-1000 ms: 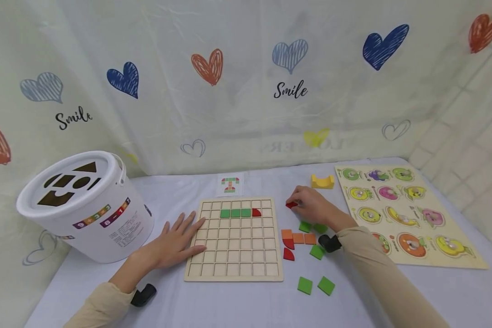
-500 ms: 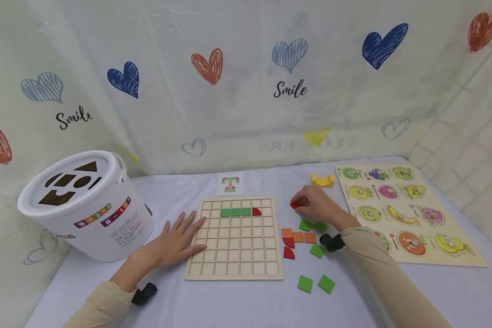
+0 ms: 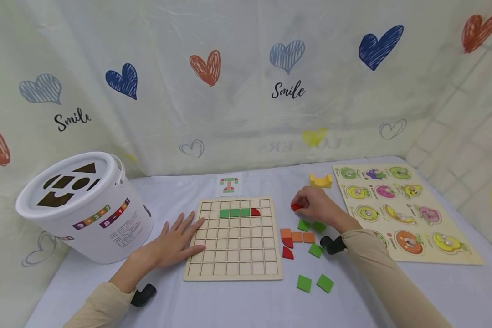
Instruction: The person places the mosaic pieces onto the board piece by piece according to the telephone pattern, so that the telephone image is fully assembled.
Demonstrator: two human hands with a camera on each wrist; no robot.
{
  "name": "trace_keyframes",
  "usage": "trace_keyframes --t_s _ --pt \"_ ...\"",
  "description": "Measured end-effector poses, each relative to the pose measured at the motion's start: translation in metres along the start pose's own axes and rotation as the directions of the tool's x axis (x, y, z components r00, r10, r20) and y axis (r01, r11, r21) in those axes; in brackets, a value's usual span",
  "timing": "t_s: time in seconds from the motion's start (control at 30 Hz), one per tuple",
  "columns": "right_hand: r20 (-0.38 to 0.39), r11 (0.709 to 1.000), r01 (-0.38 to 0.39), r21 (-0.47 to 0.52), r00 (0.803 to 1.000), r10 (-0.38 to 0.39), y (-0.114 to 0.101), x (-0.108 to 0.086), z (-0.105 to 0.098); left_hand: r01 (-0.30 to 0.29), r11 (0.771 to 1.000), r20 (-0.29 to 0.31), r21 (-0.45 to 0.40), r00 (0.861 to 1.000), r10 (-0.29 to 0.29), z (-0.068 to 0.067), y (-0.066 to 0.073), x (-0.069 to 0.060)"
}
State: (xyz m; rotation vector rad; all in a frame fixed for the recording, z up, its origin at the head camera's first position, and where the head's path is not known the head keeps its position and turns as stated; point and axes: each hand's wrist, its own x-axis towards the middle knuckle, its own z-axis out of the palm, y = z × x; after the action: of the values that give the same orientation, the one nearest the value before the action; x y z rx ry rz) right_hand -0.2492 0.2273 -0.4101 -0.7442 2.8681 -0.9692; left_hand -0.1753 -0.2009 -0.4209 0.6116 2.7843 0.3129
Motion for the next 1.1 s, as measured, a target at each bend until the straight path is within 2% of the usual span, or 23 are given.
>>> trace_keyframes --t_s 0.13,0.27,0.5,0.63,0.83,0.93,1.1 --pt "-0.024 1.000 0.001 0.004 1.000 -0.001 -0.001 -0.002 0.000 -0.016 1.000 -0.009 -0.009 1.000 0.016 0.001 -0.001 0.000" --pt "-0.049 0.999 0.037 0.005 0.998 -0.036 -0.001 -0.002 0.002 -0.031 0.999 -0.024 -0.010 0.999 0.031 0.002 -0.001 0.000" --pt "-0.069 0.994 0.084 0.069 0.995 -0.079 -0.008 0.000 0.011 -0.003 1.000 -0.006 0.014 1.000 0.003 0.003 -0.002 0.002" --pt "-0.067 0.987 0.118 0.107 0.991 -0.111 -0.020 0.003 0.017 0.001 1.000 -0.008 0.014 1.000 -0.001 0.003 -0.001 0.002" --pt "-0.086 0.969 0.212 0.125 0.975 -0.203 -0.042 0.011 0.026 -0.001 1.000 -0.005 0.001 1.000 0.001 0.003 -0.001 0.001" --pt "-0.092 0.962 0.234 0.143 0.971 -0.222 -0.054 0.016 0.032 -0.011 1.000 -0.009 0.000 1.000 0.011 0.004 -0.002 0.001" --pt "-0.045 0.938 0.257 0.233 0.966 -0.254 -0.074 0.025 0.040 -0.020 1.000 -0.023 0.005 1.000 0.020 0.002 -0.001 0.001"
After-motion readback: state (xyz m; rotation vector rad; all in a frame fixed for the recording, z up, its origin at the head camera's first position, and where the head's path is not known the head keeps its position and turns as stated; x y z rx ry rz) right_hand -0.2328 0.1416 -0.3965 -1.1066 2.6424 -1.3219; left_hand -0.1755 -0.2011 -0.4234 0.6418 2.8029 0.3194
